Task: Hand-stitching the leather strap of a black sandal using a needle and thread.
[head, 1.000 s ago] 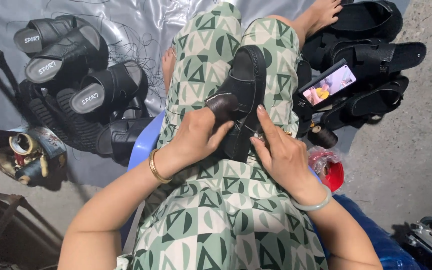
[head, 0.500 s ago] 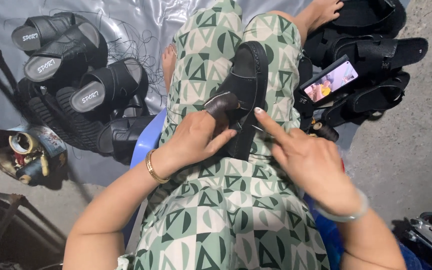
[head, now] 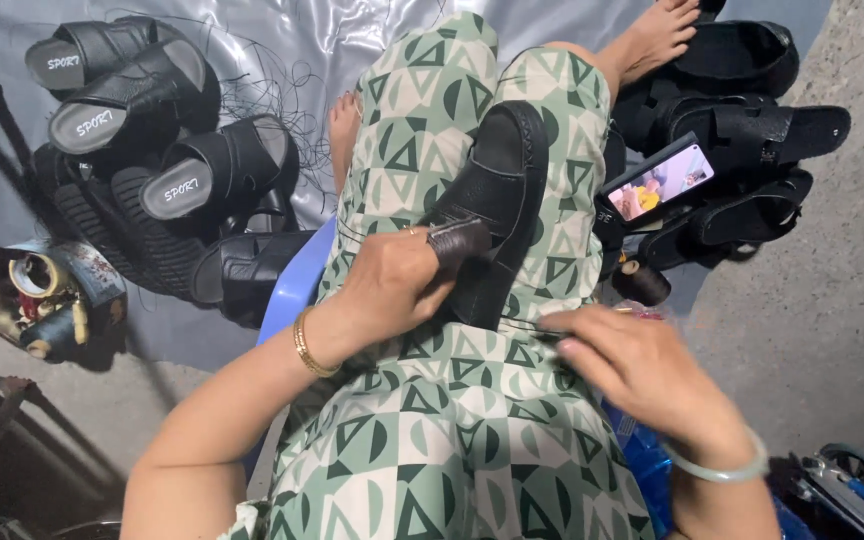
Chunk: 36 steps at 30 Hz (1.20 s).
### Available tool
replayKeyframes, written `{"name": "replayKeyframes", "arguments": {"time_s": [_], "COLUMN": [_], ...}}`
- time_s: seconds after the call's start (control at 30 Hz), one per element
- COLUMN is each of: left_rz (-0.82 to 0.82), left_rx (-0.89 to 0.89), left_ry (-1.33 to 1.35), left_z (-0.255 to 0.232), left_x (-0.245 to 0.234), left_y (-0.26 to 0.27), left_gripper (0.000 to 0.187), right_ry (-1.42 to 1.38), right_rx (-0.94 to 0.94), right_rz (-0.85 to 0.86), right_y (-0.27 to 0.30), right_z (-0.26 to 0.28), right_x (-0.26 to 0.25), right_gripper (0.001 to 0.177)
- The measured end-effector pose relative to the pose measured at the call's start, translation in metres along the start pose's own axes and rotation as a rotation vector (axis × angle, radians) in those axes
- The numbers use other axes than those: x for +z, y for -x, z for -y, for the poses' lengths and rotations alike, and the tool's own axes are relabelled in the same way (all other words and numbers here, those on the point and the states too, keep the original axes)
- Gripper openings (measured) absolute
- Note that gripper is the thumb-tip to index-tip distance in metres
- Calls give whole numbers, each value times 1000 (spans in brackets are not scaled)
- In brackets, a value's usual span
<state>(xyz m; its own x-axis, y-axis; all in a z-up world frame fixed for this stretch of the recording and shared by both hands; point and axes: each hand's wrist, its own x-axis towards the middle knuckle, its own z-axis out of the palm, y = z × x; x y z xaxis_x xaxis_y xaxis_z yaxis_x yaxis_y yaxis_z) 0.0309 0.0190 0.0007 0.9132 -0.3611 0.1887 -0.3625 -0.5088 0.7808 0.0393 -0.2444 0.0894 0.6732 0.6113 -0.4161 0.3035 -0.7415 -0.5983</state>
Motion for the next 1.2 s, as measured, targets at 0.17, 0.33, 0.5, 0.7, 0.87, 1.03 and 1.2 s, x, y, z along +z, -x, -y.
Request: {"name": "replayKeyframes", "arguments": {"time_s": [0.17,0.33,0.5,0.7,0.87,1.03,1.2], "left_rz": [-62,-149,-26,-76,114,118,-86], "left_rx": [61,-96,-260,-219,-359,101,-33], "left_ry": [-400,-191,-84,-145,206,702,267], "left_z": [39,17,-3,-5,-42,-86,-16], "left_x": [-38,-20,-27,-23,-27,-20,-16], "left_y": [0,32,45,37,19,-15,1], "left_gripper": [29,33,29,28,26,9,24], "right_ry": [-863,-248,-928,-1448,-1393,-977,-260], "right_rx": [42,23,7,-4,153,-117,41], "right_rz": [-187,-577,-614,-525,-411,-45,-476], "right_y": [-9,-41,-53,-54,-44,-36,13], "right_z": [-33,-8,-8,-5,-8,21,-35], "right_x": [48,62,69,75,78,40,10], "right_gripper": [29,9,14,18,22,52,40]}}
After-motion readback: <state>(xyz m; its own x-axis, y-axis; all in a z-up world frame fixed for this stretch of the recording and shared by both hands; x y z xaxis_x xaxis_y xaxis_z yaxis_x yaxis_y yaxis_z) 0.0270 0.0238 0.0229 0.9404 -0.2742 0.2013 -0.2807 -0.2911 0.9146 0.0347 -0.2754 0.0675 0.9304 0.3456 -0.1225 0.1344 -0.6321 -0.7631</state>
